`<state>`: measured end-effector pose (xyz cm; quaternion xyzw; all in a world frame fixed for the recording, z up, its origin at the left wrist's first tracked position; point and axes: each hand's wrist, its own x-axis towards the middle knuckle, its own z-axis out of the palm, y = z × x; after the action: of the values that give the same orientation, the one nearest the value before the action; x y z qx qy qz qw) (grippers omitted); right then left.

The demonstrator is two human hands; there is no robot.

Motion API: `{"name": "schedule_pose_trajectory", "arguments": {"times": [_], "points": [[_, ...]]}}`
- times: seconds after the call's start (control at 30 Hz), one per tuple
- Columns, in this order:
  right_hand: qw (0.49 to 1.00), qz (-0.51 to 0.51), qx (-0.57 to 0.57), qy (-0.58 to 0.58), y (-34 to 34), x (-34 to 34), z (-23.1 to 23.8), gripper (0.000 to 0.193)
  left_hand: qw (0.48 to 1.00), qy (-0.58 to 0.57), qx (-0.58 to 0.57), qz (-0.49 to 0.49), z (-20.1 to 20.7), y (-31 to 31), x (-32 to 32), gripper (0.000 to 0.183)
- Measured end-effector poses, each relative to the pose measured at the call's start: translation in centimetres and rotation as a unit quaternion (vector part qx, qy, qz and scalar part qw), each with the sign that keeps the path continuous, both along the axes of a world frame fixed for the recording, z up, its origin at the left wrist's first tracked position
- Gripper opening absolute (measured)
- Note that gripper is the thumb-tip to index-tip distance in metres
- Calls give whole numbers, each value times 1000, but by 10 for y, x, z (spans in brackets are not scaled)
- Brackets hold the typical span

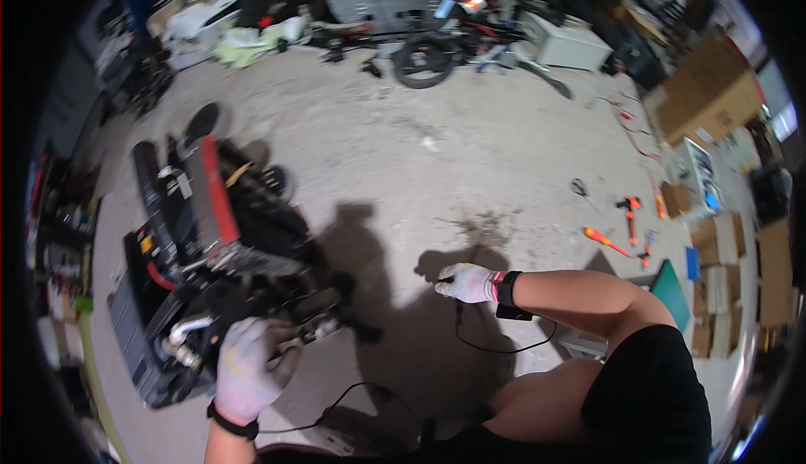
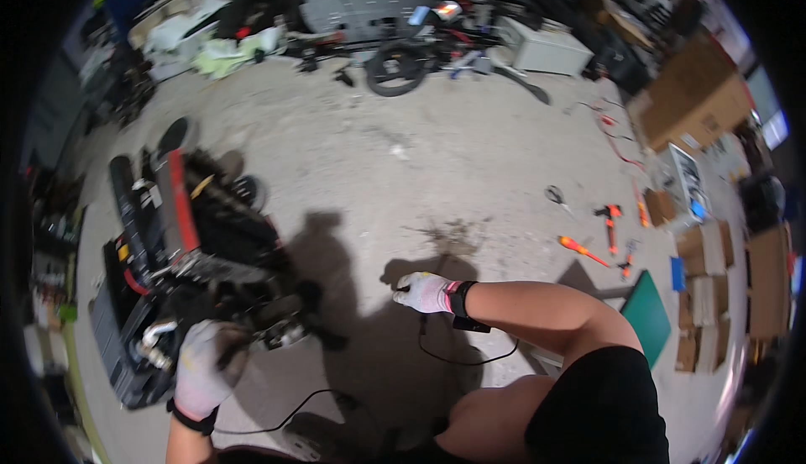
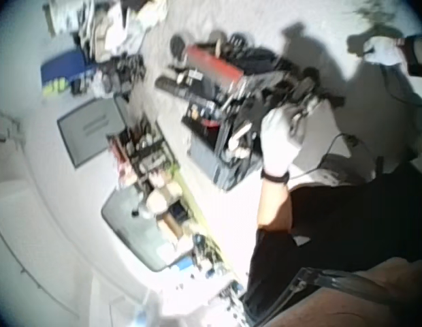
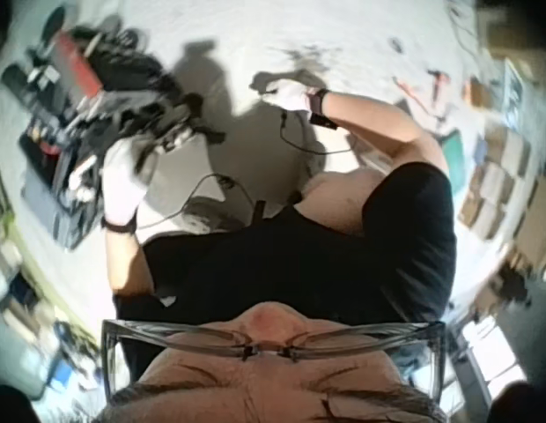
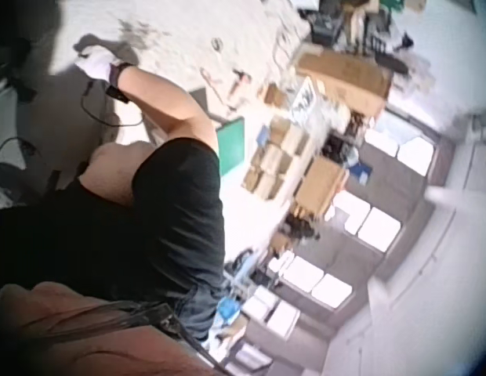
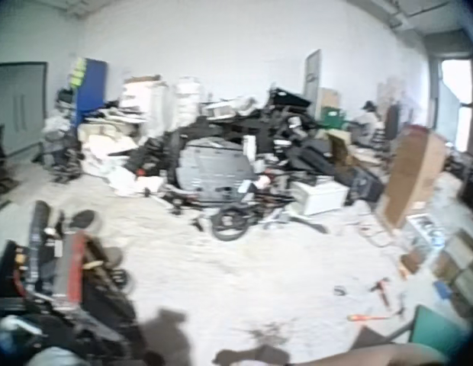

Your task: Replacing or installing components onto a large floor-cleaning machine.

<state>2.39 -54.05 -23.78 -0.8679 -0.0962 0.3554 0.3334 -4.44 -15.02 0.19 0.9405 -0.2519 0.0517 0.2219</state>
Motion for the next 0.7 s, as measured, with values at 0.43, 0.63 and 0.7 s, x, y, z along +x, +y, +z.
{"name": "schedule_pose_trajectory", "arguments": {"times": [0.43,0.63,0.7], "points": [[903,-260,-343,15,-344,-45,-82,44,975,-33,137,174,-14,-50,21,25],[762,-446,-469,35,-492,-20,-109,42,945,-66,232,221,-21,-54,23,30],[701,-594,-394,-34,-491,-16,-109,37,939,-57,239,241,-23,-51,20,27]]}}
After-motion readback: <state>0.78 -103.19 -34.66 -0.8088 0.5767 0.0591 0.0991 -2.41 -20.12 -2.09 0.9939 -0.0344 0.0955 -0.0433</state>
